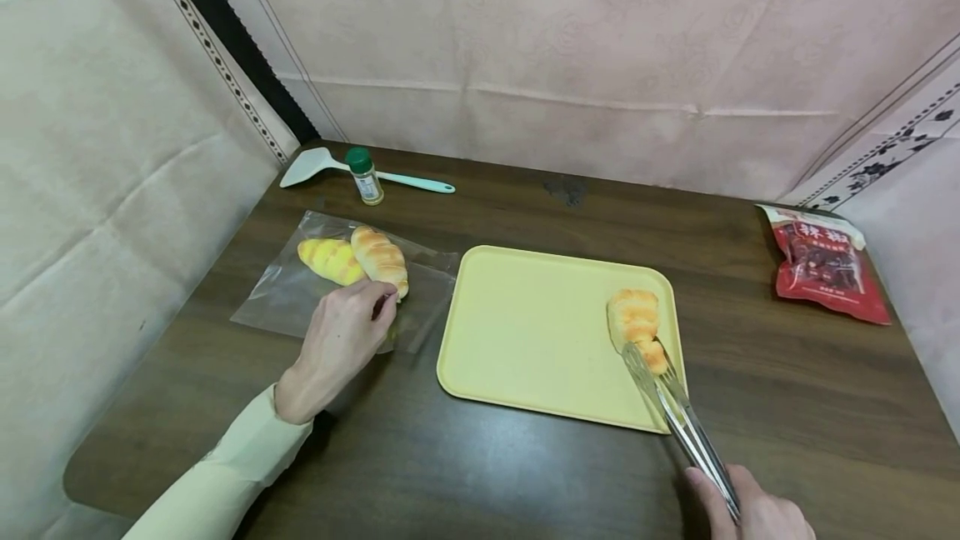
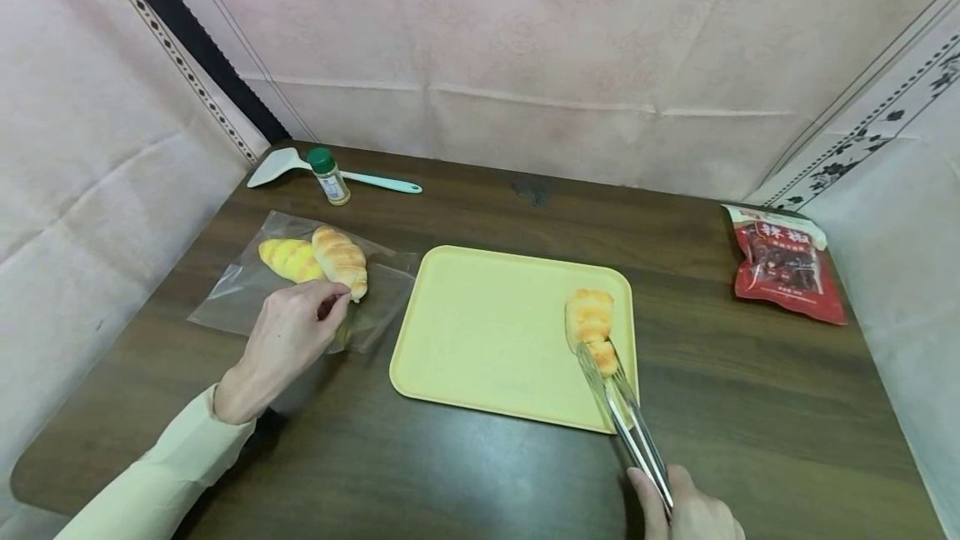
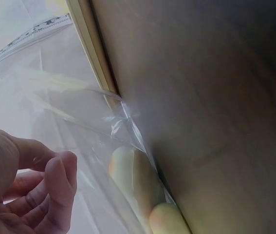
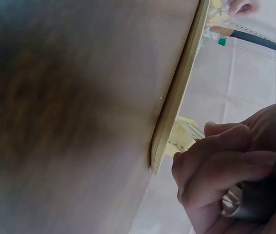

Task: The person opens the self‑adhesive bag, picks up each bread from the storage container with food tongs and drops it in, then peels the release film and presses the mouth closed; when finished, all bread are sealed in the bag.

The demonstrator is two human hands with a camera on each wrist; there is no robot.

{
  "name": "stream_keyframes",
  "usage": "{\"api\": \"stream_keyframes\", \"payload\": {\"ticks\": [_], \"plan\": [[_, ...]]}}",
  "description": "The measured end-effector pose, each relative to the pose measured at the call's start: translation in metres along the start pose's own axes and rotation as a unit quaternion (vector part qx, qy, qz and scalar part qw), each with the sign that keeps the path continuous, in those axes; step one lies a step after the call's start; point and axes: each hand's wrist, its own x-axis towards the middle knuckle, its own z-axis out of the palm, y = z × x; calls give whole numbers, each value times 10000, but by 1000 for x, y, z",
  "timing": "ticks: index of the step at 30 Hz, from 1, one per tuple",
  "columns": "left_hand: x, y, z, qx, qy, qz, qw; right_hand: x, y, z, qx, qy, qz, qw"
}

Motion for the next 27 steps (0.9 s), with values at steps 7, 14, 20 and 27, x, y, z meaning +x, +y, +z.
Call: {"api": "stream_keyframes", "payload": {"ticks": [7, 14, 20, 27], "plan": [[-1, 2, -2, 85, -50, -3, 10000, 7, -2, -6, 20, 380, -554, 9977], [-1, 6, -4, 107, -9, -5, 9999, 34, -19, -15, 631, 420, -2108, 9746], [-1, 5, -5, 78, 186, 55, 9998, 59, -52, -23, 633, -94, -2851, 9564], [-3, 4, -7, 147, 351, 108, 9992, 81, -95, -22, 649, -760, -3311, 9383]]}}
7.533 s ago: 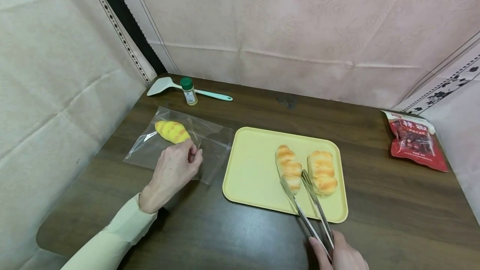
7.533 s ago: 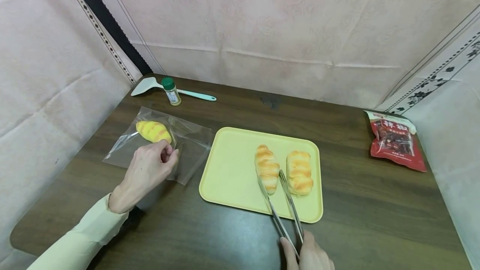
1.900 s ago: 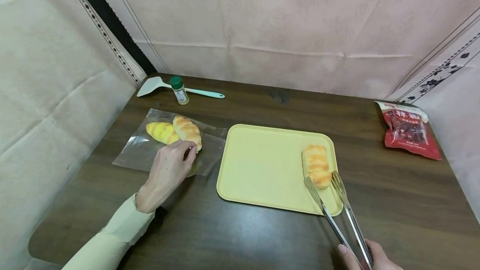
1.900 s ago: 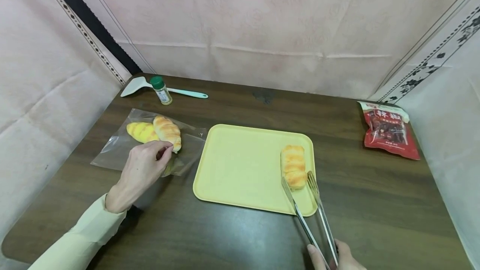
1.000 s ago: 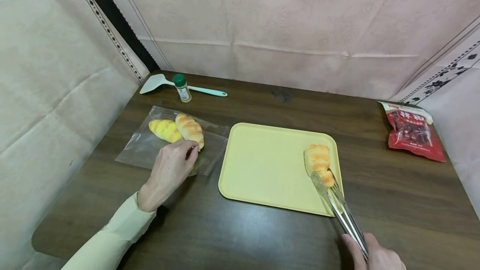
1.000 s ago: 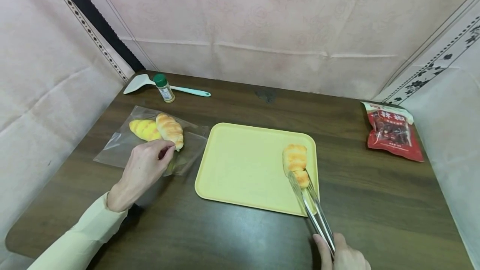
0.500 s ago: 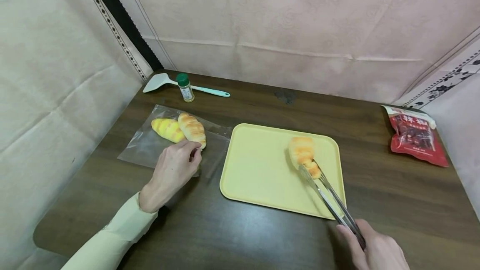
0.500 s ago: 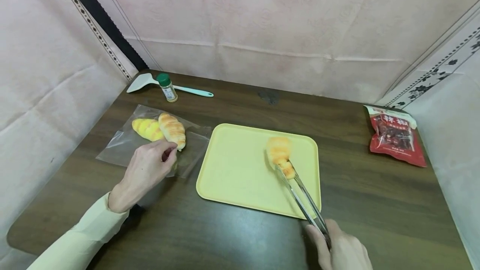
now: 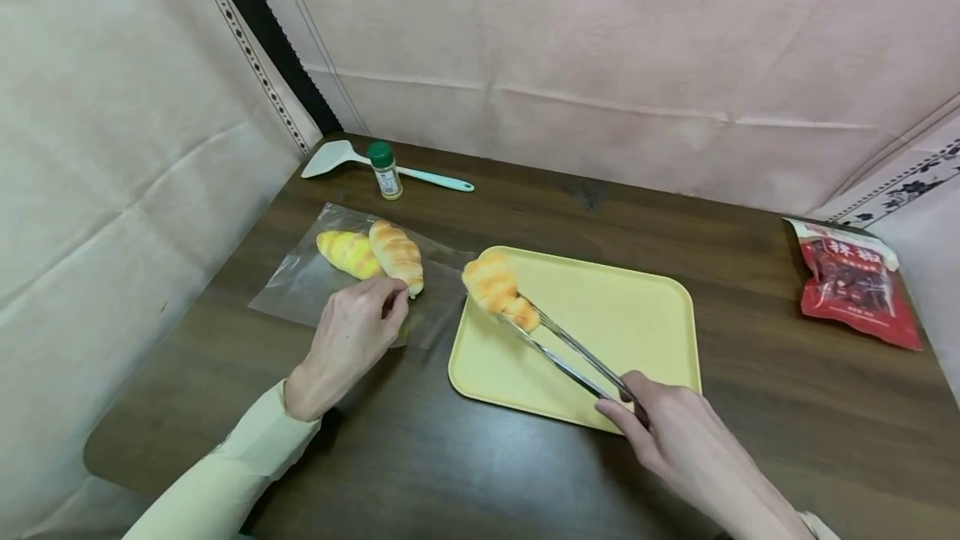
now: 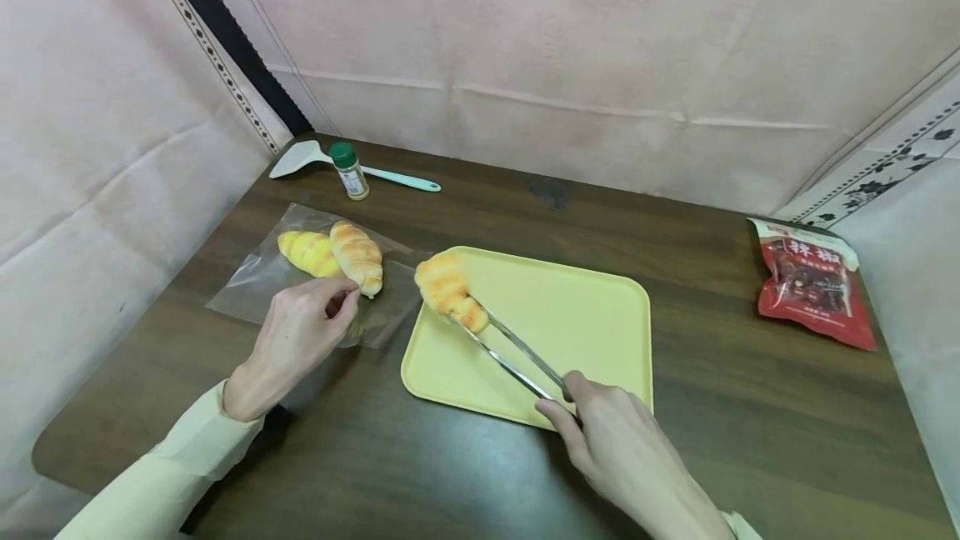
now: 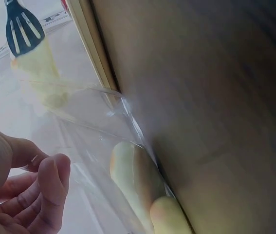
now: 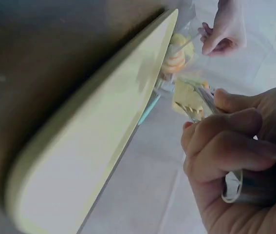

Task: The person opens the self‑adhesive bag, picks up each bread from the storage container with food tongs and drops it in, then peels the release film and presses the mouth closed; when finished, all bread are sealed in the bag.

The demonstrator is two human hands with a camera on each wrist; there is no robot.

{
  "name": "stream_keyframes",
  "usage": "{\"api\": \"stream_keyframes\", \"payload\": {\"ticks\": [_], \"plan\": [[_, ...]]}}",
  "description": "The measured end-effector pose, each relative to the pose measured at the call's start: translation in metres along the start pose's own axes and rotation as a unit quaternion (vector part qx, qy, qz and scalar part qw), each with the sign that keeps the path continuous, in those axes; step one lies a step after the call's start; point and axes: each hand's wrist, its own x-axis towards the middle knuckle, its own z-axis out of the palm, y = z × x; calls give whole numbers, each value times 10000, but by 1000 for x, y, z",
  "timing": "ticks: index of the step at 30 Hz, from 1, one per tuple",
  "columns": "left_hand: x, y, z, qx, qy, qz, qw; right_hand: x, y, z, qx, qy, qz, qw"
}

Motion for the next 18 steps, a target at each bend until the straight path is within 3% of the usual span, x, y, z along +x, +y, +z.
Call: {"api": "stream_keyframes", "payload": {"ticks": [6, 18], "plan": [[0, 2, 0, -59, 109, 126, 9998, 32, -12, 2, 117, -727, -332, 9967], [1, 4, -5, 187, 348, 330, 9987, 80, -23, 11, 584, -1378, -1029, 9834]]}}
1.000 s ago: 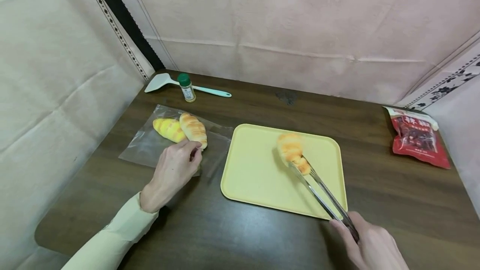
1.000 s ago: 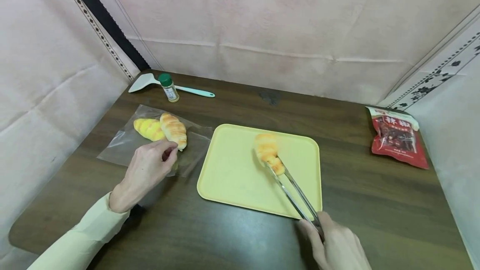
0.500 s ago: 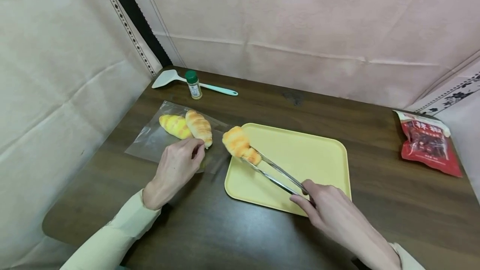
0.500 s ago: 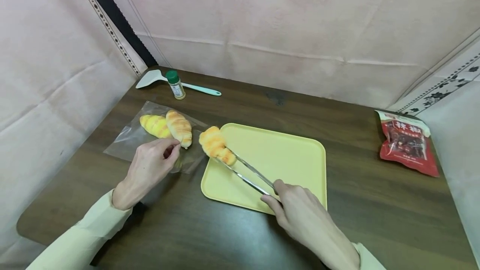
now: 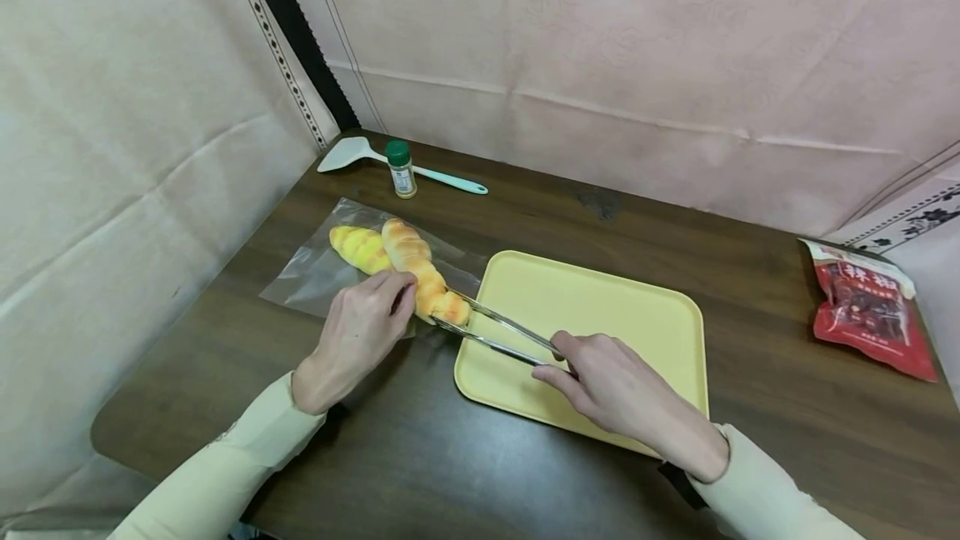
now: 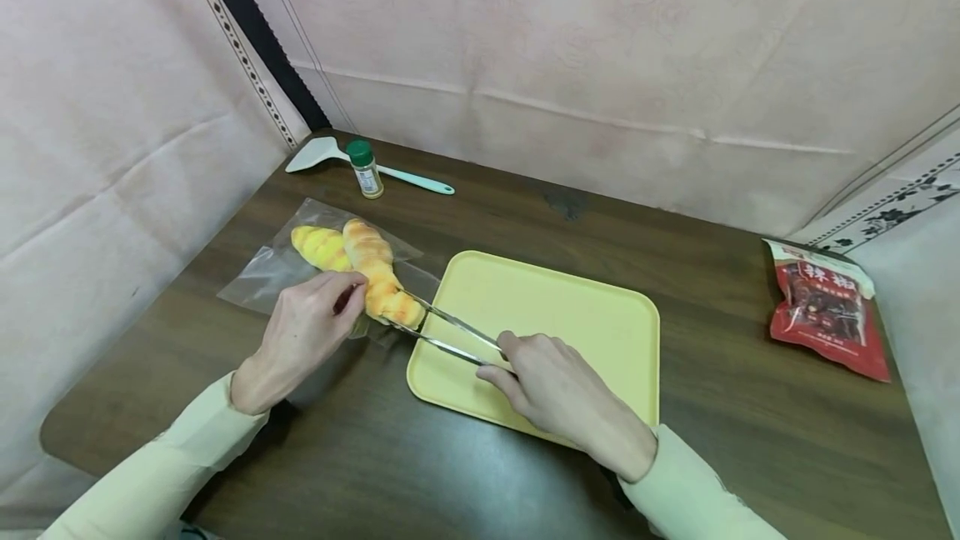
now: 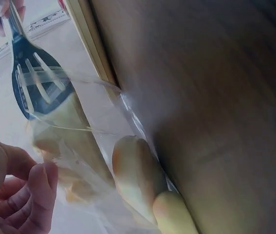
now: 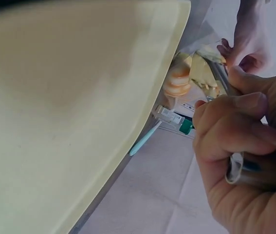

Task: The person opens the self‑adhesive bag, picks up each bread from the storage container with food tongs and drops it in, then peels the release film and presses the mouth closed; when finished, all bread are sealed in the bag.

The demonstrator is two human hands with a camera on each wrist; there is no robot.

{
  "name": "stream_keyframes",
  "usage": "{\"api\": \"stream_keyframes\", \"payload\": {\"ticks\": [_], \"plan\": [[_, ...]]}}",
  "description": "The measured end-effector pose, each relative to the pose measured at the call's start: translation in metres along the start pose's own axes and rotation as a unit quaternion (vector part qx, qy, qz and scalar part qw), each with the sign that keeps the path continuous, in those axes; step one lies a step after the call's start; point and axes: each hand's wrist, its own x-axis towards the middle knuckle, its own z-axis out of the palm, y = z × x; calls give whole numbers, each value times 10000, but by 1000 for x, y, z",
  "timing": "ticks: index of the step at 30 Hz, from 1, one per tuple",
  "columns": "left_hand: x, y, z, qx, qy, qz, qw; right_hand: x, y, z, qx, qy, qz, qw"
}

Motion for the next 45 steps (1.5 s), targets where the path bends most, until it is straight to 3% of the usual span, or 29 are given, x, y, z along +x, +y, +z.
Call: {"api": "stream_keyframes", "payload": {"ticks": [7, 13, 19, 29, 37, 45], "plan": [[1, 1, -2, 156, -4, -36, 9999, 16, 10, -1, 182, -267, -4, 9995], [4, 3, -3, 249, 50, 390, 9989, 24, 16, -2, 232, -363, -159, 9989], [6, 4, -4, 291, -139, 815, 9962, 43, 10, -6, -16, -405, -302, 9987], [6, 5, -4, 39, -351, 1160, 9926, 80, -5, -1, -295, -515, -661, 9960], [6, 8, -3, -135, -597, 1198, 9909, 105, -28, 16, -679, -548, -907, 9921], [3, 3, -5, -122, -455, 1007, 9938, 119, -37, 29, -841, -593, -747, 9919]]}}
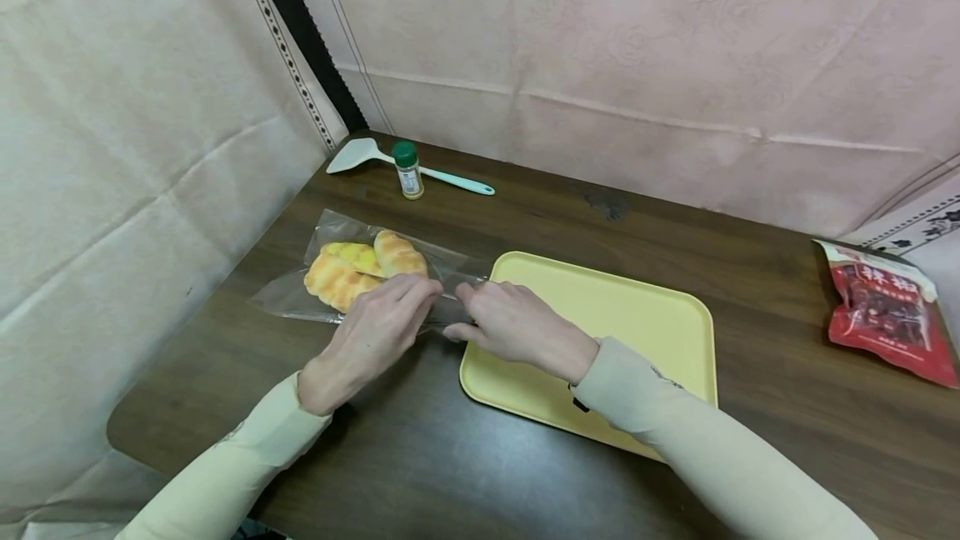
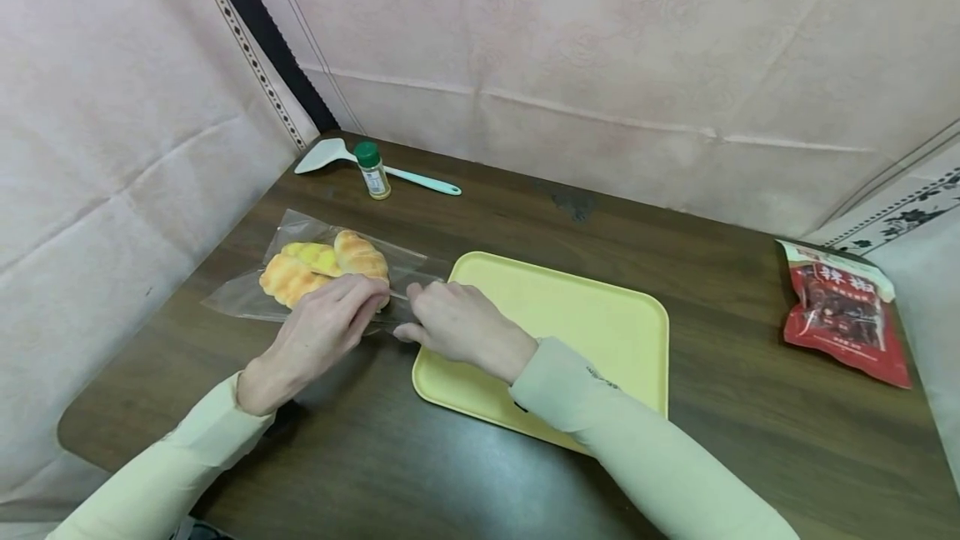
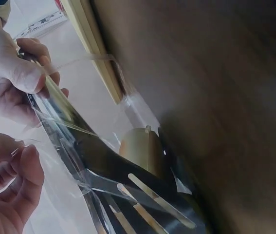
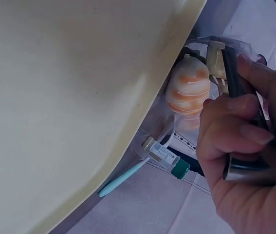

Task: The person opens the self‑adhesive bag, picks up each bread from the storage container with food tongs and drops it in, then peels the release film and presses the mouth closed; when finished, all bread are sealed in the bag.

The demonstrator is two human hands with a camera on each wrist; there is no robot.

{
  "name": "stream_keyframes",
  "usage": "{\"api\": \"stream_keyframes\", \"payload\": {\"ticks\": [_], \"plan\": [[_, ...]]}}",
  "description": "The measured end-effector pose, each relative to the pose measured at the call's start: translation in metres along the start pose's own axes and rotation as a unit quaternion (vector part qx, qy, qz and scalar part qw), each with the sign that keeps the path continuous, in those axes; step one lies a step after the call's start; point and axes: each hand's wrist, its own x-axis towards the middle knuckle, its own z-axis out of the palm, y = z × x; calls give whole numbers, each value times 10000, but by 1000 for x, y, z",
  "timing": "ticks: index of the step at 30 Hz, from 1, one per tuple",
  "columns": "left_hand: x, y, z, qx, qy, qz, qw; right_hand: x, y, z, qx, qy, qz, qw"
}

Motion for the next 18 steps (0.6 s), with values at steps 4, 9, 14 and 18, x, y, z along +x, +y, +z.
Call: {"api": "stream_keyframes", "payload": {"ticks": [4, 9, 14, 18], "plan": [[-2, -1, -1, 14, 89, -261, 9996, -2, 1, 1, -7, 64, 73, 10000], [-1, -1, 0, -2, 128, -592, 9982, -19, 6, -5, 50, 179, 243, 9995], [0, 1, 0, 16, 92, -696, 9975, -48, 14, -12, 195, 278, 564, 9978], [0, 1, 0, 4, 8, -749, 9972, -73, 20, -16, 391, 277, 897, 9948]]}}
